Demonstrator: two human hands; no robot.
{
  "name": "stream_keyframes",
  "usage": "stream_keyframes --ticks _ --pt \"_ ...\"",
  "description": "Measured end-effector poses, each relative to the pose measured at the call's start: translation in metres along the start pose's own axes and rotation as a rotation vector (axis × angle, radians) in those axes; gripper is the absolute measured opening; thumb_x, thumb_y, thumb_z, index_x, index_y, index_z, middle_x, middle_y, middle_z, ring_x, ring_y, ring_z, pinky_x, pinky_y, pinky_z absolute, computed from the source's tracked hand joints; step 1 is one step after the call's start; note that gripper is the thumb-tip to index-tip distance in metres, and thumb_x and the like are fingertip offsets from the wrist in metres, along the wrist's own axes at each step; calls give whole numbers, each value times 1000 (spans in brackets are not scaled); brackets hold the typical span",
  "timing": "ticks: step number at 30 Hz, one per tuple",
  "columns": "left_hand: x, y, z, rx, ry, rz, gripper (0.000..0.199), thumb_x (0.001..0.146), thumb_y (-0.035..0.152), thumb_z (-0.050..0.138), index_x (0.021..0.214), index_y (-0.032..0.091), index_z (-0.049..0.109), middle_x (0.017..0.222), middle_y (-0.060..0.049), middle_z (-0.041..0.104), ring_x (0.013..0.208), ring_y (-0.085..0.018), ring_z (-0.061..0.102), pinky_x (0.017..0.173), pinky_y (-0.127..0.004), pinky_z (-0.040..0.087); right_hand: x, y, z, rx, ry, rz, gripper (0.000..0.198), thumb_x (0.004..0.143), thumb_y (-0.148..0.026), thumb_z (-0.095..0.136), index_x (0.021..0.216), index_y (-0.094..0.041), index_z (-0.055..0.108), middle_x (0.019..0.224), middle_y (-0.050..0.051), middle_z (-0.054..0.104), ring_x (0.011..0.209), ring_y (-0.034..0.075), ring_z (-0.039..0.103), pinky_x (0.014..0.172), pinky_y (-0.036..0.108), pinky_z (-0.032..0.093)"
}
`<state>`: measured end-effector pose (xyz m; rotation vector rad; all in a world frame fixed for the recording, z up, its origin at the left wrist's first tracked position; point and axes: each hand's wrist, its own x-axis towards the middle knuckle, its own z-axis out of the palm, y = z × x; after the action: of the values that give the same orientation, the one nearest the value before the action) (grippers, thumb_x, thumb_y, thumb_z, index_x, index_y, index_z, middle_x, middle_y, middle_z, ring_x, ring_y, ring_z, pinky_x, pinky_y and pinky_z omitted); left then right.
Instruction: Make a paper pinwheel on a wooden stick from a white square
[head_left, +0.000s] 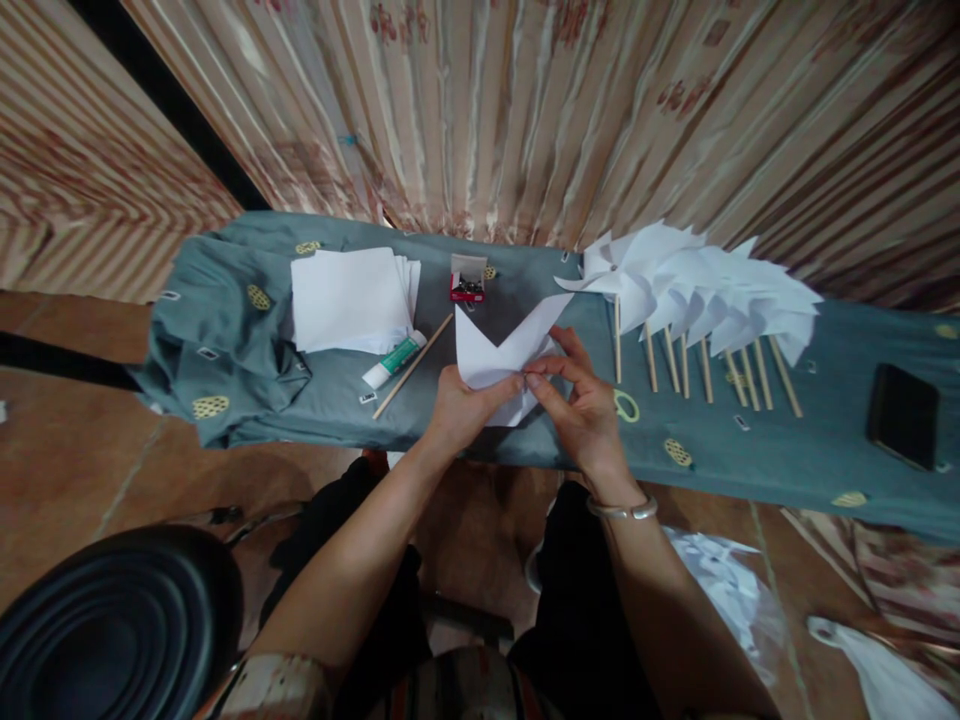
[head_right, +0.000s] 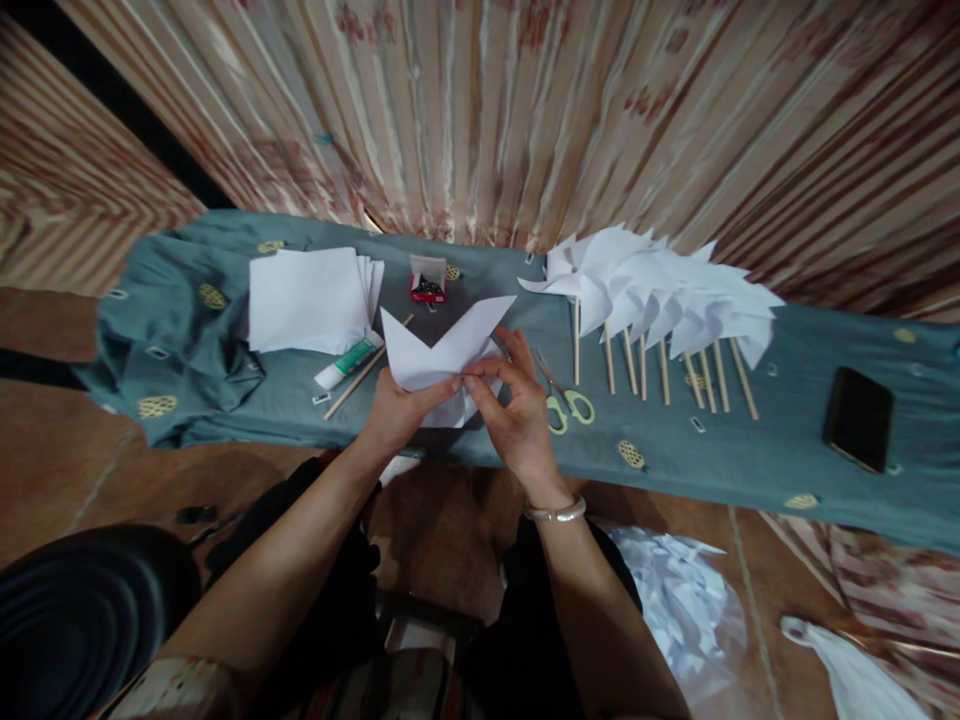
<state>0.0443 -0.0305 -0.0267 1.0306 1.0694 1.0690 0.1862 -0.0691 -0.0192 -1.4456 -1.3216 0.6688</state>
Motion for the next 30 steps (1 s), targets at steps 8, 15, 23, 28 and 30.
stream_keyframes --ticks 8,15,23,28,30 --pt "-3 2 -5 -2 -4 -3 36 57 33 84 85 12 75 85 -8 77 77 -22 71 75 -32 57 -2 -1 3 29 14 -22 6 79 -32 68 80 -26 68 139 2 57 140 25 39 119 51 23" --pt "-5 4 -10 -4 -14 13 35 59 33 84 86 12 75 86 -9 77 80 -24 71 77 -34 58 -4 2 4 7 81 12 37 73 -37 76 105 -24 63 144 9 51 134 27 46 115 49 32" --pt "-7 6 -15 10 -22 5 38 57 33 85 87 12 75 88 -9 77 82 -24 72 77 -34 59 0 0 5 212 6 115 77 67 -36 81 135 -26 47 124 9 66 115 27 62 101 44 49" --pt "-9 9 -15 -2 -36 -37 38 55 31 86 86 13 75 88 -9 77 83 -25 72 77 -34 58 3 -2 -1 300 -67 237 86 58 -39 87 133 -24 50 96 5 75 85 27 71 82 43 57" --pt "-10 10 -15 6 -46 -34 36 55 30 86 86 13 75 88 -9 77 83 -25 72 78 -34 58 3 -3 -3 312 -93 268 83 56 -40 88 130 -23 53 91 4 75 81 27 71 77 42 58"
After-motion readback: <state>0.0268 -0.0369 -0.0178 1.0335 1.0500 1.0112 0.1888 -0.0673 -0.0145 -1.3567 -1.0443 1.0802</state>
